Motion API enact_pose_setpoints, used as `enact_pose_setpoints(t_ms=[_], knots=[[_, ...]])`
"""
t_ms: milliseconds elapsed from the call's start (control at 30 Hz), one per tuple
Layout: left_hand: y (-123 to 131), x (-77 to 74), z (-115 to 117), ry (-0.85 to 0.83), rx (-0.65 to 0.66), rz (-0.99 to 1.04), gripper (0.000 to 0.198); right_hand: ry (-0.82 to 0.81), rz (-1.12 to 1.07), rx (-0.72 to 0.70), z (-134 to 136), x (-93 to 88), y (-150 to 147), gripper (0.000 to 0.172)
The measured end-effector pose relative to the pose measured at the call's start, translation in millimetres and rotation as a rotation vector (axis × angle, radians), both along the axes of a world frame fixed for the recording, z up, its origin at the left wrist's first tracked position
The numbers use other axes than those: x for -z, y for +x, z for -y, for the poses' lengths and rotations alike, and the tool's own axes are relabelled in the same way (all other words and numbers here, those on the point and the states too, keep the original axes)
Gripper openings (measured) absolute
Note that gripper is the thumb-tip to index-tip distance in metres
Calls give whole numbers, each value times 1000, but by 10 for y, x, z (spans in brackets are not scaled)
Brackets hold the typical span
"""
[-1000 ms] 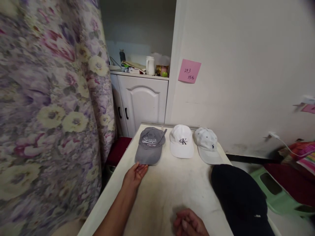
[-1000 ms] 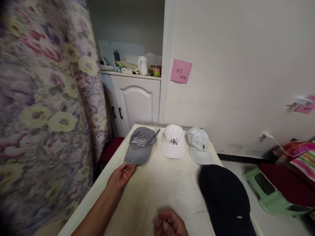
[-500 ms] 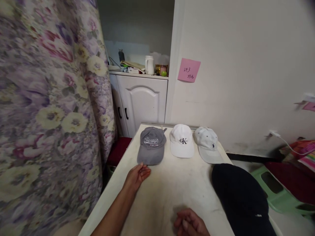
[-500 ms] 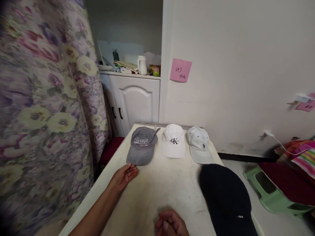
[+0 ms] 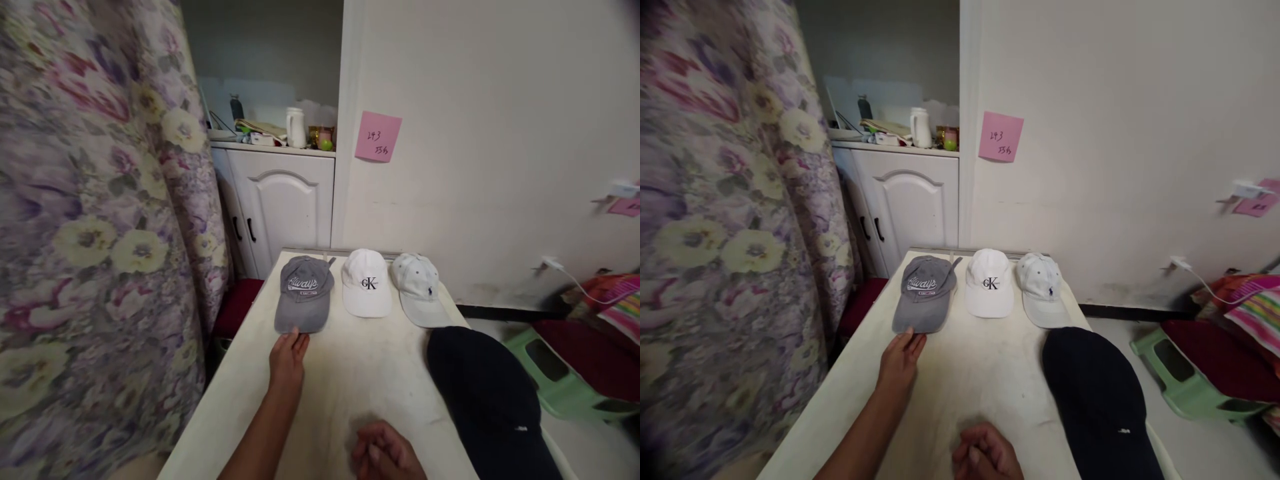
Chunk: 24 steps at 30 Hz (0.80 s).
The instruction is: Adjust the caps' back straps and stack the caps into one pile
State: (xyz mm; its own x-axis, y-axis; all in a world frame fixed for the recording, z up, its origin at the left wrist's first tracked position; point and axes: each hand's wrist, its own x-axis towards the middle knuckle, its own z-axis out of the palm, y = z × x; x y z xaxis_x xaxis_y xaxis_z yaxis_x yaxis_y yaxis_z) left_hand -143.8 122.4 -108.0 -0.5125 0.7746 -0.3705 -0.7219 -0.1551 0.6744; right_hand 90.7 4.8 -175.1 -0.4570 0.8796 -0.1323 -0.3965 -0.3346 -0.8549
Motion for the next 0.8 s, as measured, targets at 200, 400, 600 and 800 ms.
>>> enact_pose_setpoints(t_ms=[200,400,600,800], knots=[[149,2,-99,-37,-94,-21,20,17,-1,11,10,-20,-6,38],[179,33,-134,-74,-122,-89,23,7,17,25,28,-114,-7,39],[194,53,-127,-90,-107,-151,28,24,-10,41,38,-167,-21,40],[176,33,-150,-120,-118,-139,37,20,-27,44,39,-173,-7,37]])
